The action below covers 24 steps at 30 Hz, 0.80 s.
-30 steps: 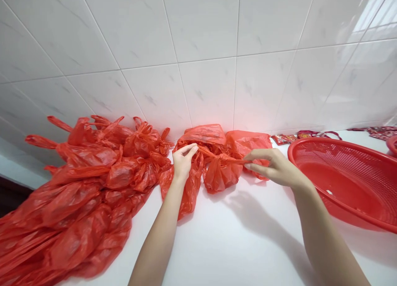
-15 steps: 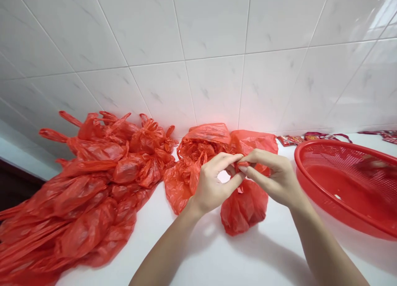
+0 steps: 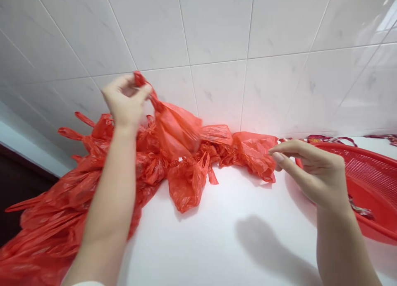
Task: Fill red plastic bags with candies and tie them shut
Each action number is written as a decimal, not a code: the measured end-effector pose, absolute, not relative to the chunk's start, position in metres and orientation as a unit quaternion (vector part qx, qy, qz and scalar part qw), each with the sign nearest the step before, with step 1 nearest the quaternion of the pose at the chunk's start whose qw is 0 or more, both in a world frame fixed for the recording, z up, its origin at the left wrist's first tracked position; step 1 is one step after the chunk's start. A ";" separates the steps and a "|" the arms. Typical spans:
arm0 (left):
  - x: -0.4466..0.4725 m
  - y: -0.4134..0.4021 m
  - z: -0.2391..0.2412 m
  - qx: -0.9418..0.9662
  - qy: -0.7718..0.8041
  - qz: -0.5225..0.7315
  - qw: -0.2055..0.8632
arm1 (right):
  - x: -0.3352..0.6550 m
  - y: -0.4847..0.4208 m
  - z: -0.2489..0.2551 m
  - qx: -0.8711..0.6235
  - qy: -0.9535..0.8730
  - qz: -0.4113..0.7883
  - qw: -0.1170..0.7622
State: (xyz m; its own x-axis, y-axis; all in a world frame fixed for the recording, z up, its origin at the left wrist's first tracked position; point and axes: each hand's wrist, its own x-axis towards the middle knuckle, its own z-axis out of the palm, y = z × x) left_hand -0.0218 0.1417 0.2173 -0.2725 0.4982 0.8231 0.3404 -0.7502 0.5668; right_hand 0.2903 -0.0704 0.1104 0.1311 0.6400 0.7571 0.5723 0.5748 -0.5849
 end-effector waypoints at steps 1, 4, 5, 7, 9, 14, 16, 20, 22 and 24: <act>-0.034 0.157 0.231 0.583 0.382 0.717 0.016 | 0.291 -0.071 0.111 -0.463 -0.654 0.025 0.598; -0.064 0.189 0.252 0.547 0.486 0.679 -0.063 | 0.293 -0.074 0.113 -0.469 -0.648 0.013 0.600; -0.071 0.194 0.252 0.543 0.519 0.656 -0.073 | 0.293 -0.074 0.113 -0.469 -0.650 0.010 0.598; -0.081 0.199 0.244 0.544 0.572 0.609 -0.072 | 0.293 -0.075 0.115 -0.464 -0.658 0.010 0.593; -0.084 0.196 0.232 0.555 0.608 0.565 -0.053 | 0.294 -0.075 0.116 -0.460 -0.668 0.016 0.585; -0.069 0.171 0.202 0.603 0.668 0.436 -0.034 | 0.295 -0.075 0.117 -0.462 -0.688 0.020 0.559; -0.057 0.155 0.186 0.623 0.671 0.400 -0.043 | 0.295 -0.074 0.116 -0.460 -0.700 0.020 0.546; -0.038 0.124 0.141 0.682 0.637 0.358 -0.033 | 0.296 -0.071 0.114 -0.466 -0.720 0.026 0.514; -0.034 0.113 0.119 0.705 0.627 0.329 -0.028 | 0.296 -0.069 0.112 -0.469 -0.727 0.030 0.501; -0.032 0.109 0.104 0.713 0.636 0.295 -0.036 | 0.296 -0.068 0.110 -0.470 -0.735 0.037 0.488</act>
State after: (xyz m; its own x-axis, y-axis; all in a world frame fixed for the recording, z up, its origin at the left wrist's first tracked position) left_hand -0.0324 0.1086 0.1035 0.0185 0.8850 0.4653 0.9270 -0.1895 0.3235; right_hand 0.2963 -0.0683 0.1100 -0.0823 0.7263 0.6824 0.6535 0.5563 -0.5133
